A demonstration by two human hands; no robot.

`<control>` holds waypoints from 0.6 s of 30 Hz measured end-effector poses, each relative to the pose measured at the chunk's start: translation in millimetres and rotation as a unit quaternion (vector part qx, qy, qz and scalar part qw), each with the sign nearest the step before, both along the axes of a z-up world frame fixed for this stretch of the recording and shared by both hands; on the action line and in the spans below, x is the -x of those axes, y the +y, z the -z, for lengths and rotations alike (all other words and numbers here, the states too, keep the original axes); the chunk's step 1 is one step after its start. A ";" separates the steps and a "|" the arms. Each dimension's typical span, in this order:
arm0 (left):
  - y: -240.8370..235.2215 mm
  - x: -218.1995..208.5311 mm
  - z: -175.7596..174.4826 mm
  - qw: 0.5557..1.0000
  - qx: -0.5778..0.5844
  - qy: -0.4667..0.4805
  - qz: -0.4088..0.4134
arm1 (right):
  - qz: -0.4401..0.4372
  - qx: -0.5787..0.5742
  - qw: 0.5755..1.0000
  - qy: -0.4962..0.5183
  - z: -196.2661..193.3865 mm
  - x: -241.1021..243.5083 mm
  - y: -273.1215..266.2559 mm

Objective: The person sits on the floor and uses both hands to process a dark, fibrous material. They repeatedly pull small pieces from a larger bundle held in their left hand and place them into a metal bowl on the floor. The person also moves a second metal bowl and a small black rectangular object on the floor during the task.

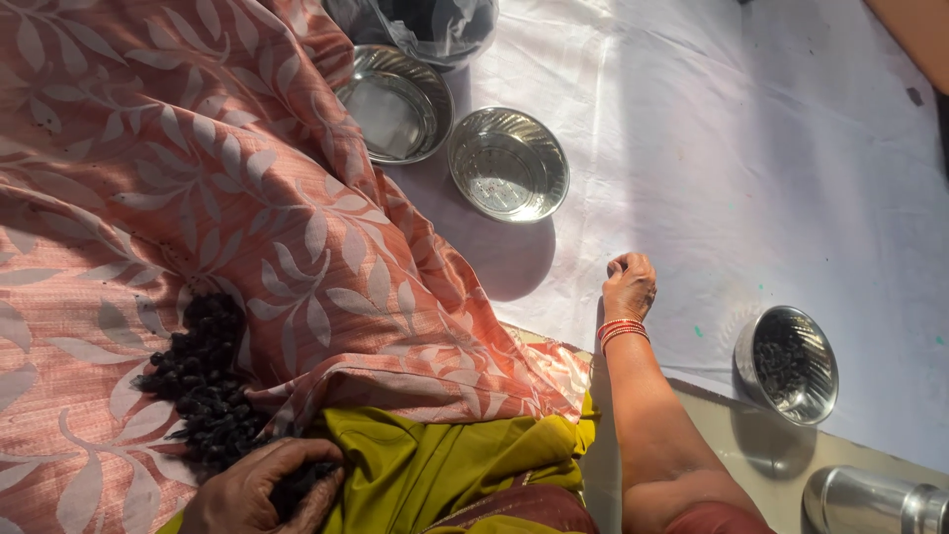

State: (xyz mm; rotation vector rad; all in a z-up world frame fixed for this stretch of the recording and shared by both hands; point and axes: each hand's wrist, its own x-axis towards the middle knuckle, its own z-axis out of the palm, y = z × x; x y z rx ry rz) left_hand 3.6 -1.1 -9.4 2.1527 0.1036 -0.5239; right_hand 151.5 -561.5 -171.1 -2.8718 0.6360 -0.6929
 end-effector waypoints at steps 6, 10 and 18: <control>14.4 28.4 68.3 0.997 0.035 -0.070 0.014 | 0.057 -0.082 0.994 0.041 -25.2 -50.2 11.4; 5.3 1.0 17.5 0.999 0.029 -0.029 0.004 | 0.004 -0.173 0.985 -0.019 -71.5 -85.9 75.2; 10.3 3.1 17.7 0.999 0.042 -0.019 -0.005 | 0.032 -0.298 0.954 0.018 -65.4 -118.9 113.7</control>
